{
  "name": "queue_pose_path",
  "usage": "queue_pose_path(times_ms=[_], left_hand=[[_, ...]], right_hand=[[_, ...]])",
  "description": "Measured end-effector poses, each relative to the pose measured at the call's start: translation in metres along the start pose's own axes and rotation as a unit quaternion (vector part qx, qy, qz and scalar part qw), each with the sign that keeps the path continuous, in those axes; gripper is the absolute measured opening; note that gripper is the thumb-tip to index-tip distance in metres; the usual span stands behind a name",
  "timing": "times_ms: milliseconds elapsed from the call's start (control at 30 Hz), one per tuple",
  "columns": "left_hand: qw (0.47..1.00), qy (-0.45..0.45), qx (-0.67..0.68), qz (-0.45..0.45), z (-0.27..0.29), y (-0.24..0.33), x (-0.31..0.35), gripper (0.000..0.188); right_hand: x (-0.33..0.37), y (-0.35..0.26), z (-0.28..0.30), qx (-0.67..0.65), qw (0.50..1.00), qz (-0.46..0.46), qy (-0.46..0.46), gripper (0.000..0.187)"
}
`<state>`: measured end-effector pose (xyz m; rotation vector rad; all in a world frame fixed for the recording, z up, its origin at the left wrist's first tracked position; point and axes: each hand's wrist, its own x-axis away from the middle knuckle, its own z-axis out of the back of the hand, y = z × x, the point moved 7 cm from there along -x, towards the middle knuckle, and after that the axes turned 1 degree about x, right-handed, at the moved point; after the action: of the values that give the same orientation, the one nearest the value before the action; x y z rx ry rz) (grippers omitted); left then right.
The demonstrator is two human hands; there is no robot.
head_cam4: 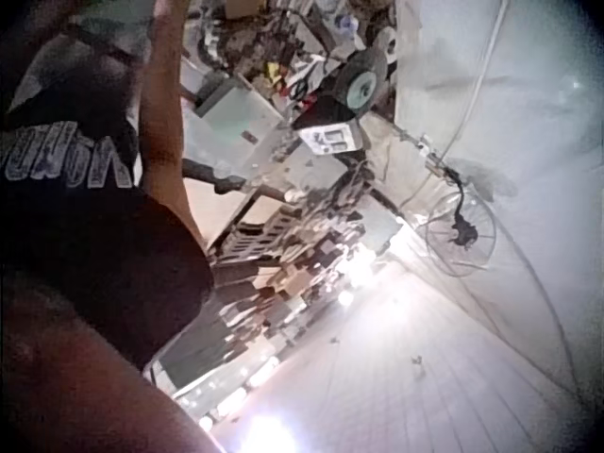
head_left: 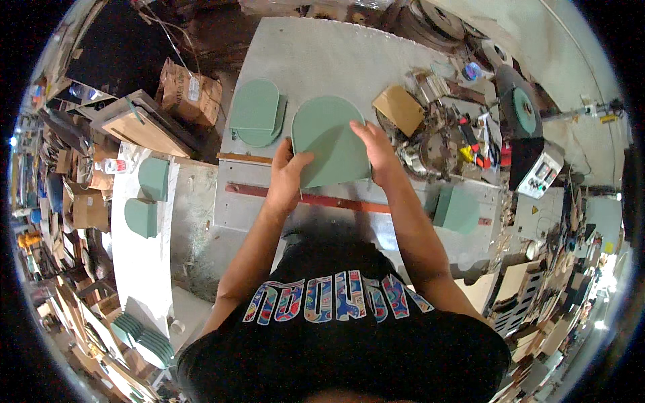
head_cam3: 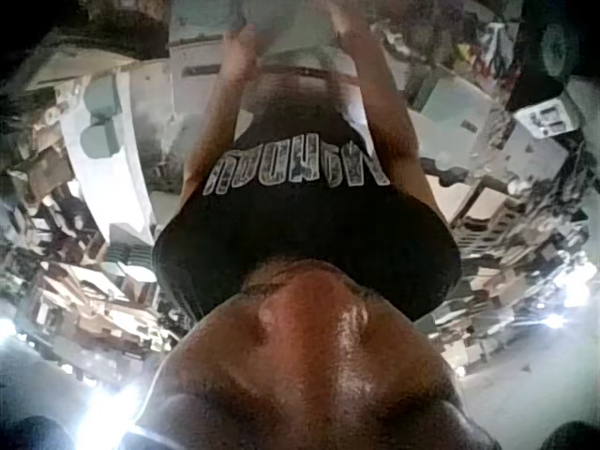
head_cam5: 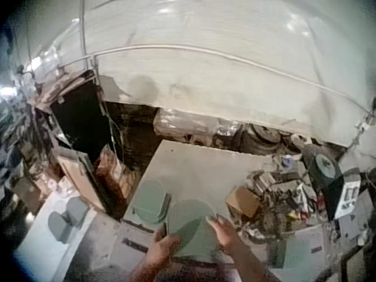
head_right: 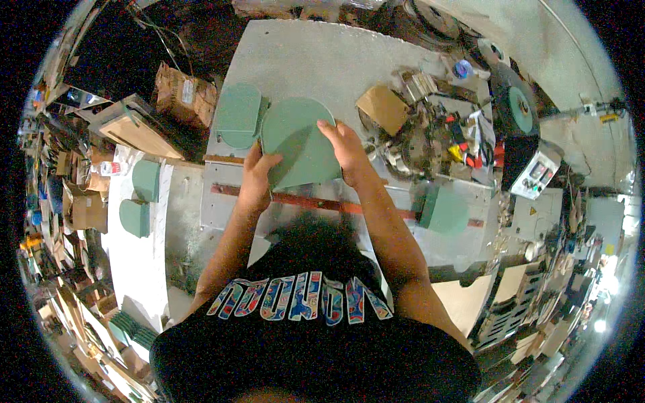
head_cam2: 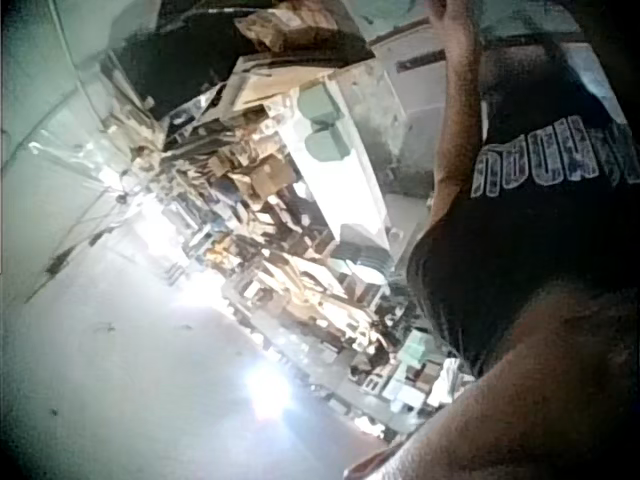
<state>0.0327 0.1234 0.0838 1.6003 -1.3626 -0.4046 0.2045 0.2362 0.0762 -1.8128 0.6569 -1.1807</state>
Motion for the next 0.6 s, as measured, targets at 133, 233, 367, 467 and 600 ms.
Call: queue_pose_path(times_ms=[133,233,367,467,600], left_hand=[[1.0,0.004,0.014,0.013,-0.045,0.027,0.035,0.021],[0.998,0.001,-0.009,-0.056,-0.067,0.029,0.052,0.018],[0.993,-0.068,-0.021,-0.097,-0.094,0.014,0.063,0.021],[0.989,-0.099,-0.055,-0.099,-0.105,-0.002,0.072,0.036],[0.952,-0.116,-0.198,-0.201,-0.122,0.004,0.07,0.06]], right_hand=[[0.027,0.003,0.037,-0.015,0.983,0.146,0.108,0.053],[0.074,-0.032,0.04,-0.093,0.97,0.189,0.121,0.052],[0.123,-0.035,0.063,-0.157,0.952,0.201,0.17,0.042],[0.145,-0.043,0.06,-0.032,0.962,0.249,0.11,0.035],[0.149,-0.034,0.083,0.035,0.964,0.248,0.087,0.04]])
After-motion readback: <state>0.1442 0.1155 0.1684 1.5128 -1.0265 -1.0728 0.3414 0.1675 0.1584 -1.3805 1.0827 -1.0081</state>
